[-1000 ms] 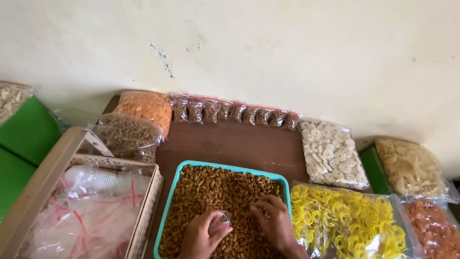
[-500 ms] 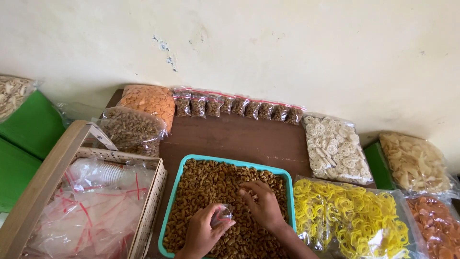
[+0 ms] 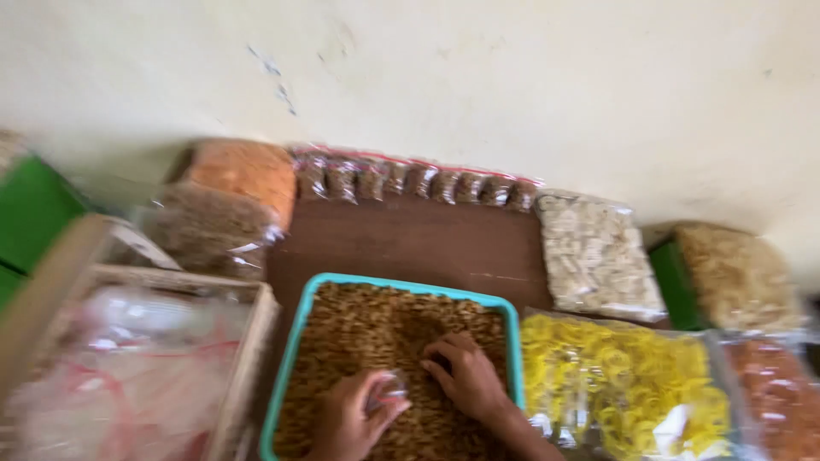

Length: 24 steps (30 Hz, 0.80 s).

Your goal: Manually portioning small fried snacks from a large tray into individual plastic bags and organizing them into rows.

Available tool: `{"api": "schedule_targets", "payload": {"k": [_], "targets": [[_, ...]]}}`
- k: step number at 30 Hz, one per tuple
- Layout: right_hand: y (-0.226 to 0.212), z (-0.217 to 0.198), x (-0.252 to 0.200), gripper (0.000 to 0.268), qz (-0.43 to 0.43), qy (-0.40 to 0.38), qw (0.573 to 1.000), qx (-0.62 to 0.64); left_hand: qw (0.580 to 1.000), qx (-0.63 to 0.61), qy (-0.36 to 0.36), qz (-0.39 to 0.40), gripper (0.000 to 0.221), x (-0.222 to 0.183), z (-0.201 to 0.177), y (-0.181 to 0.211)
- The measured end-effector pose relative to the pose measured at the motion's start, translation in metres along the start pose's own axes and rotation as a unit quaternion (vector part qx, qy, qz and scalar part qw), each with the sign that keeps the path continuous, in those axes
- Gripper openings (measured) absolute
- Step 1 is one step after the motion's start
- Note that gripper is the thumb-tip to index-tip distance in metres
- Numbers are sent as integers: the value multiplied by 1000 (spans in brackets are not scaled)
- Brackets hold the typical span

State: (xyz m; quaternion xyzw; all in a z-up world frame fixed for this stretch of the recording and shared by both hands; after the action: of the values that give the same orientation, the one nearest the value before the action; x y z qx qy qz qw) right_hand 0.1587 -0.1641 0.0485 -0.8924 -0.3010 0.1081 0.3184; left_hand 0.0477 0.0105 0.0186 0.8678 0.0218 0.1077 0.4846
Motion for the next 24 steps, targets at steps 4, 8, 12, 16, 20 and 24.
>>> {"api": "schedule_targets", "payload": {"k": [4, 8, 12, 16, 20, 24], "targets": [[8, -4, -2, 9, -22, 67, 997, 38, 1000, -22, 20, 3, 35, 1, 11, -20], [26, 0, -40, 11, -14, 59, 998, 10, 998, -58, 11, -1, 38, -26, 25, -35], [57, -26, 7, 13, 20, 146, 986, 82, 929, -359, -19, -85, 31, 36, 70, -134], [9, -29, -11, 18, 70, 144, 965, 209, 997, 29, 35, 63, 35, 17, 38, -44], [-35, -31, -3, 16, -8, 98, 965, 244, 994, 63, 47, 80, 30, 34, 46, -32], [-55, -24, 4, 3, -58, 33, 958, 280, 986, 46, 46, 156, 21, 39, 52, -40]]}}
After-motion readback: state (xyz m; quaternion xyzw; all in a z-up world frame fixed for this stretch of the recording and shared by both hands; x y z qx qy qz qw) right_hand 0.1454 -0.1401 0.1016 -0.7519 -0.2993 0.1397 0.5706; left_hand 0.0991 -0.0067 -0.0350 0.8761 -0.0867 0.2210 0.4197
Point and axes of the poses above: each hand's wrist, its own x-axis towards the middle knuckle, its own z-axis out of the palm, y = z × x, the point moved 6 cm from there along x, towards the middle knuckle, and after that the axes turned 3 degrees about -y, right-handed, at the moved point
